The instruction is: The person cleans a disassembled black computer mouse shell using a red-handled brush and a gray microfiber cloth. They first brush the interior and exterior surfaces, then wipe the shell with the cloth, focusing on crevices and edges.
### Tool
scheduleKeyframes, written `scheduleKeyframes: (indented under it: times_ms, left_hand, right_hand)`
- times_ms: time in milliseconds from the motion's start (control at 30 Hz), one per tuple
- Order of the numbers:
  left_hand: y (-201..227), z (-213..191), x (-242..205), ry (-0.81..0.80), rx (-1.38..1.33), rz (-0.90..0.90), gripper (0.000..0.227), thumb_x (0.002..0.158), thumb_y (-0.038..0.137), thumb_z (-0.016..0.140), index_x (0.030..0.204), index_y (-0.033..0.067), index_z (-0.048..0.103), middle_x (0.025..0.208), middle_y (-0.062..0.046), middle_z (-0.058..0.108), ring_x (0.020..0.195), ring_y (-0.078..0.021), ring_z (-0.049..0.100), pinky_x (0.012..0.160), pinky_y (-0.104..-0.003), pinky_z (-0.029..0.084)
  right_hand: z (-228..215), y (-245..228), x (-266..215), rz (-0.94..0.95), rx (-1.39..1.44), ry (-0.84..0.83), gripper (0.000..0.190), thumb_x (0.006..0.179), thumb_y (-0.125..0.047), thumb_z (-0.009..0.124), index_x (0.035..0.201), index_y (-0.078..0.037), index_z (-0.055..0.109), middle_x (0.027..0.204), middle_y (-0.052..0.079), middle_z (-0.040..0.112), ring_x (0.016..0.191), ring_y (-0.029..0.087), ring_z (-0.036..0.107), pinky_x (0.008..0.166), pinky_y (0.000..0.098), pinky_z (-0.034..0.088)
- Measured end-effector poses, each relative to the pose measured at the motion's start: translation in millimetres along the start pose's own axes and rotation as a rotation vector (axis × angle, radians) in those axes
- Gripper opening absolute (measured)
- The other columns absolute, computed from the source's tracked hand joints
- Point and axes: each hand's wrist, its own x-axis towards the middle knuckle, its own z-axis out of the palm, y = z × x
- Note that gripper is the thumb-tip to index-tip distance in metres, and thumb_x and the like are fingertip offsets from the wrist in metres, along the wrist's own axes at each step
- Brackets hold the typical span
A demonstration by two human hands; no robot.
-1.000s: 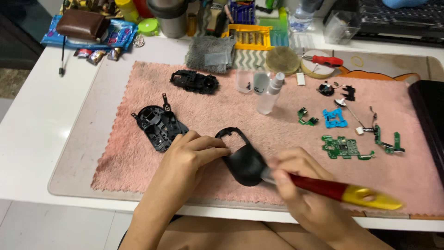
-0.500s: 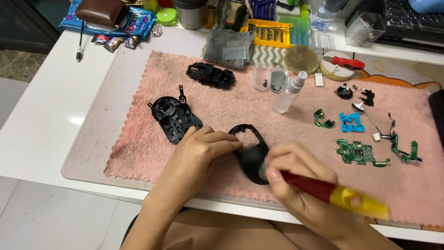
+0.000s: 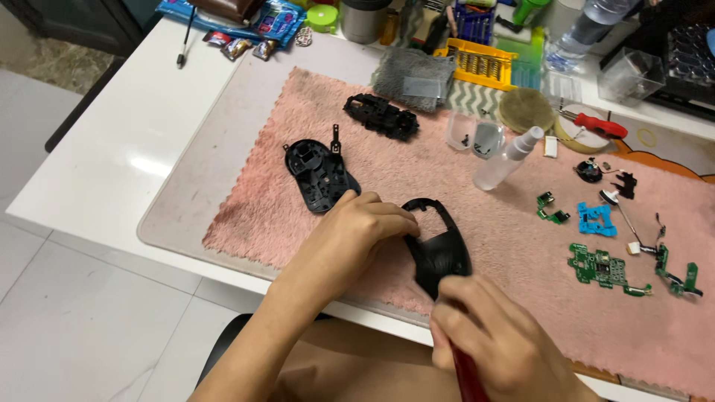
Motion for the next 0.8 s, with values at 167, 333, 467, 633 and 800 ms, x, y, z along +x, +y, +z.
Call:
scheduleKeyframes:
  times_ms: [167, 333, 467, 633, 800]
  left_hand:
    - [-5.4, 5.2, 0.0, 0.041, 0.048, 0.050, 0.028, 0.109, 0.018, 0.058, 0.119, 0.0199, 0.085, 0.126, 0.006, 0.087, 0.094, -0.0238, 0.062, 0.083, -0.043, 0.038]
    - [-6.6, 5.2, -0.1, 0.032, 0.015, 0.039, 0.030, 0.113, 0.022, 0.057, 0.118, 0.0192, 0.086, 0.127, 0.005, 0.087, 0.092, -0.0235, 0.059, 0.082, -0.044, 0.037]
    - [-6.6, 4.0, -0.1, 0.033, 0.015, 0.042, 0.030, 0.113, 0.022, 0.057, 0.119, 0.0183, 0.086, 0.128, 0.005, 0.088, 0.089, -0.0233, 0.057, 0.082, -0.043, 0.037]
    - [-8.3, 5.5, 0.9, 0.038, 0.024, 0.052, 0.030, 0.109, 0.018, 0.058, 0.119, 0.0198, 0.086, 0.129, 0.005, 0.088, 0.086, -0.0244, 0.056, 0.078, -0.044, 0.037]
    - [-5.8, 4.4, 0.8, 0.060, 0.030, 0.040, 0.025, 0.112, 0.013, 0.065, 0.117, 0.0167, 0.089, 0.127, 0.004, 0.089, 0.089, -0.0222, 0.059, 0.078, -0.041, 0.036]
  right_hand:
    - [6.6, 8.5, -16.8, -0.075, -0.063, -0.053, 0.010, 0.104, -0.005, 0.074, 0.111, -0.003, 0.066, 0.125, 0.022, 0.063, 0.098, 0.036, 0.067, 0.084, 0.0436, 0.056]
    - [0.7, 2.7, -20.2, -0.045, 0.002, -0.063, 0.013, 0.100, 0.007, 0.072, 0.105, -0.004, 0.067, 0.124, 0.016, 0.062, 0.089, 0.027, 0.062, 0.082, 0.0367, 0.053]
    - [-2.2, -3.9, -18.5, 0.060, -0.031, -0.017, 0.007, 0.102, -0.003, 0.070, 0.107, -0.005, 0.068, 0.119, 0.012, 0.066, 0.089, 0.024, 0.066, 0.082, 0.0336, 0.055]
    - [-3.5, 15.4, -38.3, 0.105, -0.041, 0.034, 0.019, 0.097, -0.006, 0.080, 0.115, -0.005, 0.072, 0.128, 0.017, 0.070, 0.103, 0.025, 0.075, 0.082, 0.0291, 0.067]
    - [-5.4, 7.9, -50.0, 0.329, 0.034, 0.159, 0.017, 0.107, -0.016, 0.064, 0.103, -0.012, 0.080, 0.132, 0.010, 0.074, 0.106, 0.014, 0.076, 0.092, 0.0235, 0.056]
